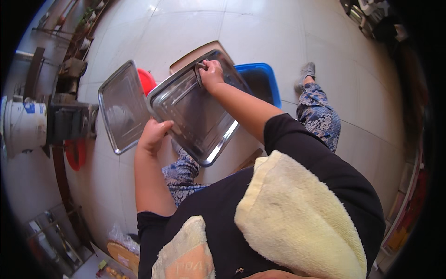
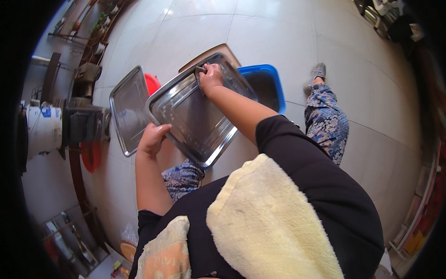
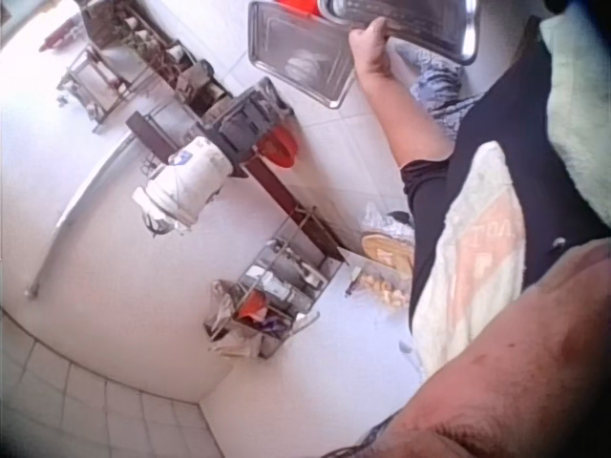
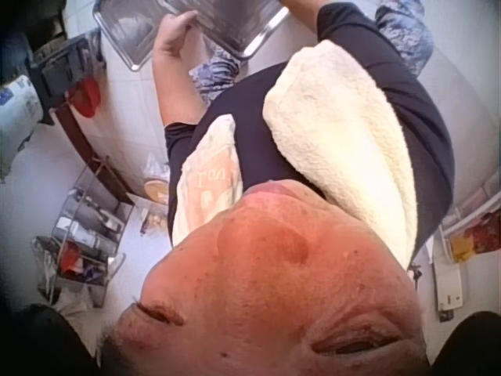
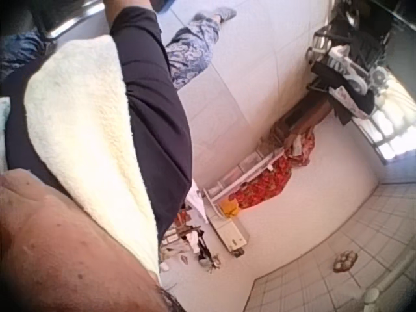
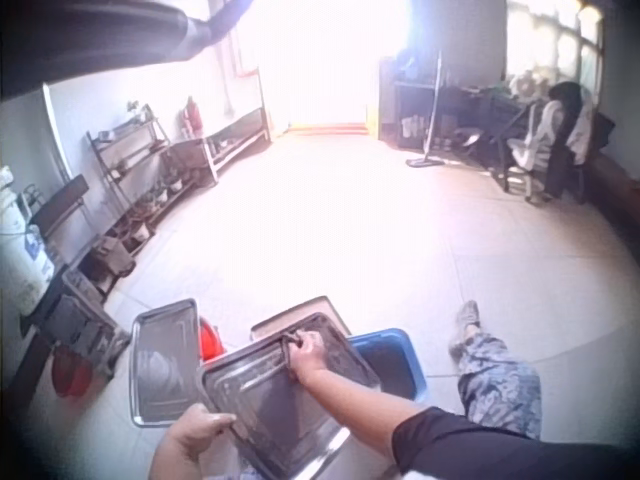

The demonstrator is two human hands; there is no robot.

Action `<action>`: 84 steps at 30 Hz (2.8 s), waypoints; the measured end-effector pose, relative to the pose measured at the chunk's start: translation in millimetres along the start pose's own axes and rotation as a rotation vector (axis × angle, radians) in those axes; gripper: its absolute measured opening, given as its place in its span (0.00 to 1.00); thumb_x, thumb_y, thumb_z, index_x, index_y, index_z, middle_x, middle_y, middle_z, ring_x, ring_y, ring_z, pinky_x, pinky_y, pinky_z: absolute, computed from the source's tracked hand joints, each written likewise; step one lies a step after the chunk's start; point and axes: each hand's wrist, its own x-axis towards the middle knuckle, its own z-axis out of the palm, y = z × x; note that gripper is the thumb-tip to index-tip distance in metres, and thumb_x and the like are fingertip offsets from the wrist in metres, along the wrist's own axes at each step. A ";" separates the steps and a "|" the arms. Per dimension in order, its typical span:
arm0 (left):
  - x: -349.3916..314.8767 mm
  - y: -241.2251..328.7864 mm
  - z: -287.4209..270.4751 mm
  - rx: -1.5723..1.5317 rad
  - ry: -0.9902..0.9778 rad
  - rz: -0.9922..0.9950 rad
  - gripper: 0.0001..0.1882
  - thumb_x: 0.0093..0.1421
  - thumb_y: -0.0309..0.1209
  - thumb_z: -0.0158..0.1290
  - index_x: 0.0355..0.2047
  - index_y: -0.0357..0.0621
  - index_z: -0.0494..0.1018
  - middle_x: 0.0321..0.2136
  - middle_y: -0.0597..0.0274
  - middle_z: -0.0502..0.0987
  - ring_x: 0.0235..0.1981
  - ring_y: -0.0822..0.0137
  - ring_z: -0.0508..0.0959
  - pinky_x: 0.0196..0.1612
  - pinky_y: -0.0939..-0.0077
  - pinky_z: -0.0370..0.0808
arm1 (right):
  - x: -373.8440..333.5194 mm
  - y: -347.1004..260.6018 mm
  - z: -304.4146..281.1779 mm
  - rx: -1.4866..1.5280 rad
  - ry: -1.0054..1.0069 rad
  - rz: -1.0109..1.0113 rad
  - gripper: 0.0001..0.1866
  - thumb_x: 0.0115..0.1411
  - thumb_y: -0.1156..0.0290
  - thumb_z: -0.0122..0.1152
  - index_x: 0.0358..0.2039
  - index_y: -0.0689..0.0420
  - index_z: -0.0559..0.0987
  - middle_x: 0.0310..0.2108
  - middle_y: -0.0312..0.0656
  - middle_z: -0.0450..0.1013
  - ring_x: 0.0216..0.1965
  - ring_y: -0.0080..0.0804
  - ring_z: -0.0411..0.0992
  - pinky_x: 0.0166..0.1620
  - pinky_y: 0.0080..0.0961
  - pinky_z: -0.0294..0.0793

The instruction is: The person sits on the floor and scrubs several metal trays with a sponge. They dip the sponge into a blue bucket of water and wipe the trays, placing the cleaned ones into a red bucket.

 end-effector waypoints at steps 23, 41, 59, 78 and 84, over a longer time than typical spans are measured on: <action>51.2 -8.1 10.1 -0.330 0.537 -0.060 0.46 0.58 0.63 0.44 0.62 0.34 0.55 0.62 0.49 0.58 0.61 0.57 0.60 0.57 0.63 0.64 | -182.8 0.6 -91.3 0.287 -0.789 -0.690 0.14 0.47 0.81 0.56 0.35 0.51 0.78 0.38 0.42 0.74 0.43 0.44 0.71 0.46 0.35 0.72; 33.3 1.8 17.3 -0.400 0.502 -0.038 0.27 0.66 0.47 0.43 0.48 0.30 0.68 0.42 0.50 0.76 0.39 0.60 0.78 0.41 0.65 0.77 | -68.7 -6.6 -37.7 0.290 -0.216 -0.167 0.12 0.58 0.72 0.51 0.43 0.54 0.76 0.44 0.52 0.70 0.46 0.48 0.69 0.48 0.37 0.70; 34.7 28.1 26.3 -0.159 0.420 0.116 0.16 0.63 0.36 0.47 0.46 0.39 0.70 0.35 0.60 0.76 0.36 0.67 0.76 0.31 0.73 0.74 | -129.6 82.2 -102.8 -0.169 -0.446 -0.385 0.08 0.50 0.77 0.55 0.31 0.52 0.78 0.35 0.48 0.73 0.39 0.46 0.72 0.43 0.37 0.73; -40.7 38.2 92.6 1.298 0.152 1.144 0.11 0.55 0.29 0.50 0.37 0.54 0.77 0.41 0.70 0.78 0.51 0.62 0.73 0.59 0.50 0.58 | -34.9 130.1 -239.6 0.509 -0.180 0.695 0.19 0.52 0.82 0.46 0.44 0.52 0.72 0.35 0.35 0.73 0.38 0.29 0.72 0.41 0.32 0.73; -32.6 17.2 68.9 1.119 0.499 0.910 0.21 0.59 0.26 0.47 0.54 0.48 0.69 0.55 0.49 0.68 0.57 0.51 0.66 0.61 0.62 0.61 | -27.2 169.4 -175.8 -0.071 -0.271 0.240 0.12 0.53 0.79 0.47 0.35 0.56 0.78 0.34 0.45 0.75 0.38 0.38 0.74 0.42 0.29 0.73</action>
